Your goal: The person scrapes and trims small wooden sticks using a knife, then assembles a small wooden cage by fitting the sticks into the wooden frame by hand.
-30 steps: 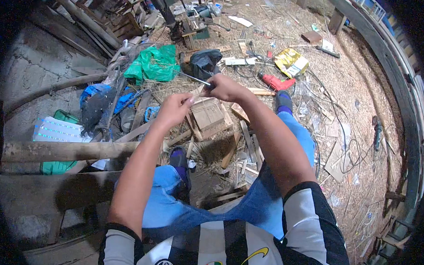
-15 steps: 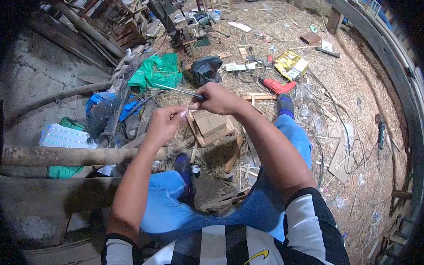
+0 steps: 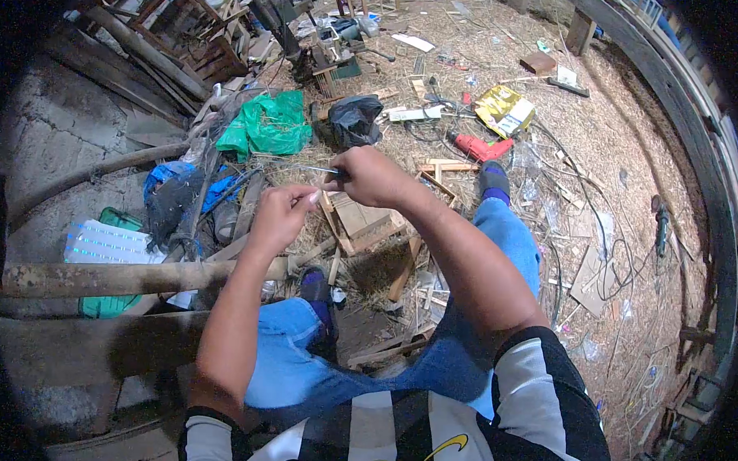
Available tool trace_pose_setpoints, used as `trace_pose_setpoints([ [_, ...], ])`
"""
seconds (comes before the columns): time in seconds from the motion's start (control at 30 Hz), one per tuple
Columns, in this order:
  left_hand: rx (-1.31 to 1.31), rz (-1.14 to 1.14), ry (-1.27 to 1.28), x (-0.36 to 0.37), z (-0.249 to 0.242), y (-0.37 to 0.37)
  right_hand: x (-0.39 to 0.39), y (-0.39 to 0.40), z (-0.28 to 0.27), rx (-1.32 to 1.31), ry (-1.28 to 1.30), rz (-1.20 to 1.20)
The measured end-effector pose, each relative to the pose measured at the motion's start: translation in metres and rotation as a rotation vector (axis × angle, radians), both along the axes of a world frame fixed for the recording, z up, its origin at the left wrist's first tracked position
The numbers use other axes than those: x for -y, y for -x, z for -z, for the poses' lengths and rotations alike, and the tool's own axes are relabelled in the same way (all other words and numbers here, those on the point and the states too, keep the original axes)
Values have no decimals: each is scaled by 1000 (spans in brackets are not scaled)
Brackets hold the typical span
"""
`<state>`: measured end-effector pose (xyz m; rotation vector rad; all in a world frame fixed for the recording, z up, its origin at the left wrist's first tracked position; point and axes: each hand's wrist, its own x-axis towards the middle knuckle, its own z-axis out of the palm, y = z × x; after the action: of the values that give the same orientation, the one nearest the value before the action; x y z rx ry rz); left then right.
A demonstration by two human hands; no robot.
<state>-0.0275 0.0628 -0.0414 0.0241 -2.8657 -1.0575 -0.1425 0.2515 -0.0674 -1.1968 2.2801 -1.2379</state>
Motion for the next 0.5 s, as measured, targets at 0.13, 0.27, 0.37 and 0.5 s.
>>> trace_pose_setpoints([
  [0.13, -48, 38, 3, 4, 7, 2, -1, 0, -3, 42, 23, -10],
  [0.27, -12, 5, -57, 1, 3, 2, 2, -4, -5, 90, 14, 49],
  [0.37, 106, -68, -80, -4, -2, 2, 5, -8, 2, 31, 58, 109],
  [0.5, 99, -168, -255, -9, 8, 3, 10, -24, 0, -123, 1, 291],
])
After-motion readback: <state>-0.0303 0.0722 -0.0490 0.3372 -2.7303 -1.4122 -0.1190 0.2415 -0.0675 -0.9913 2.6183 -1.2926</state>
